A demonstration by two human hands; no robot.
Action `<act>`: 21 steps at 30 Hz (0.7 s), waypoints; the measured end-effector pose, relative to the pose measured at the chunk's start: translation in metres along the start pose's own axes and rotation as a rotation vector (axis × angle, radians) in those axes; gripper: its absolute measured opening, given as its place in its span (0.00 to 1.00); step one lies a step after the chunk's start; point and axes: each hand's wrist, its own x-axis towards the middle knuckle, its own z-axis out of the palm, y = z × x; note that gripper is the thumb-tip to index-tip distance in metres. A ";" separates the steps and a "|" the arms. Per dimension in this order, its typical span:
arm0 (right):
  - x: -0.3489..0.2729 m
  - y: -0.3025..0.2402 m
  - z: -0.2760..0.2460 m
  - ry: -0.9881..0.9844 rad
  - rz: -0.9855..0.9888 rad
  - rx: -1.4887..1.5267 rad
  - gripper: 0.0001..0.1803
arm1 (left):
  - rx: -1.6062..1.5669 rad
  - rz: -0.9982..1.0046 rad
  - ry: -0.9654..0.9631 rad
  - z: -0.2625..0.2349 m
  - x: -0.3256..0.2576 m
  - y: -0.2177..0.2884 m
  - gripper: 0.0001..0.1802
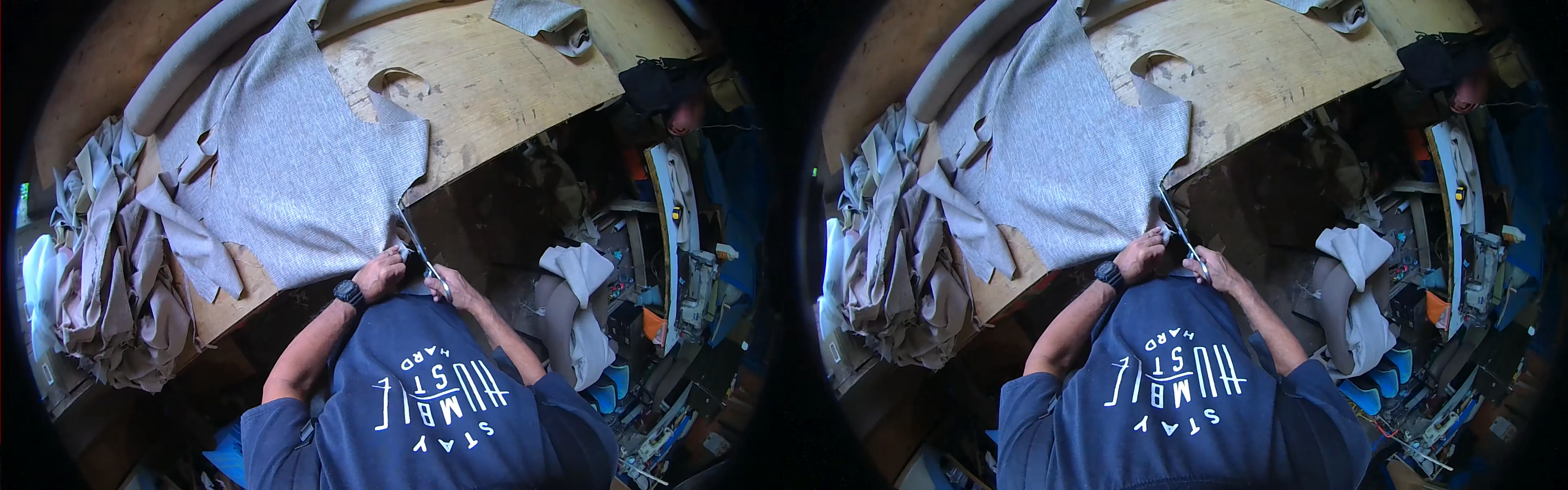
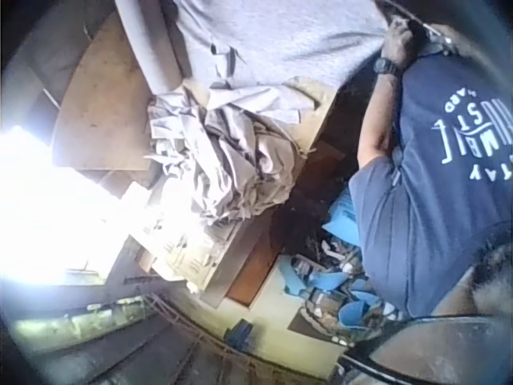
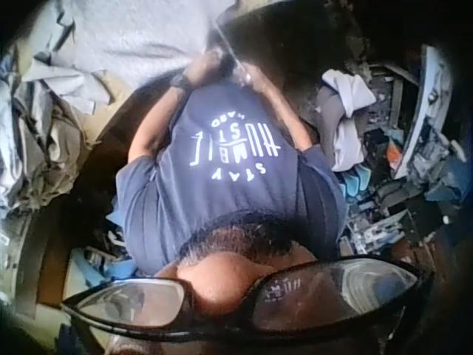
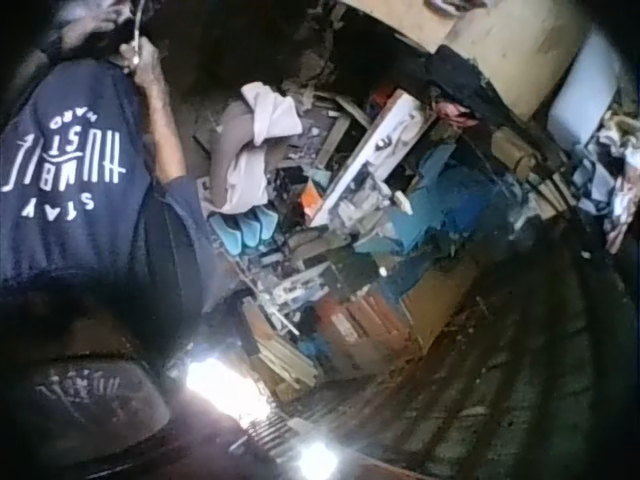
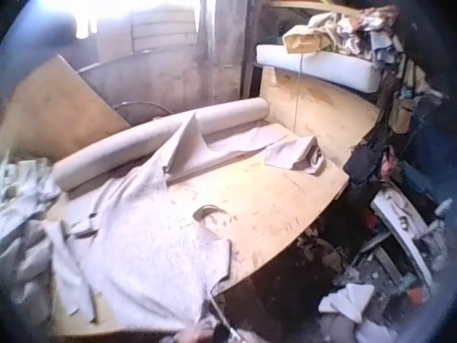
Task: Cutting out patterns from a large piece of beige fabric using industrial scissors.
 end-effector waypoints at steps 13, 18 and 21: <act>-0.019 0.009 -0.023 -0.124 -0.200 -0.198 0.38 | -0.247 -0.067 0.163 -0.023 0.007 0.035 0.10; -0.011 0.003 -0.013 -0.079 -0.130 -0.082 0.36 | -0.206 -0.283 0.219 -0.006 -0.005 0.021 0.10; -0.005 0.004 -0.005 0.016 -0.116 -0.109 0.32 | -0.148 -0.286 0.246 -0.003 -0.005 0.024 0.10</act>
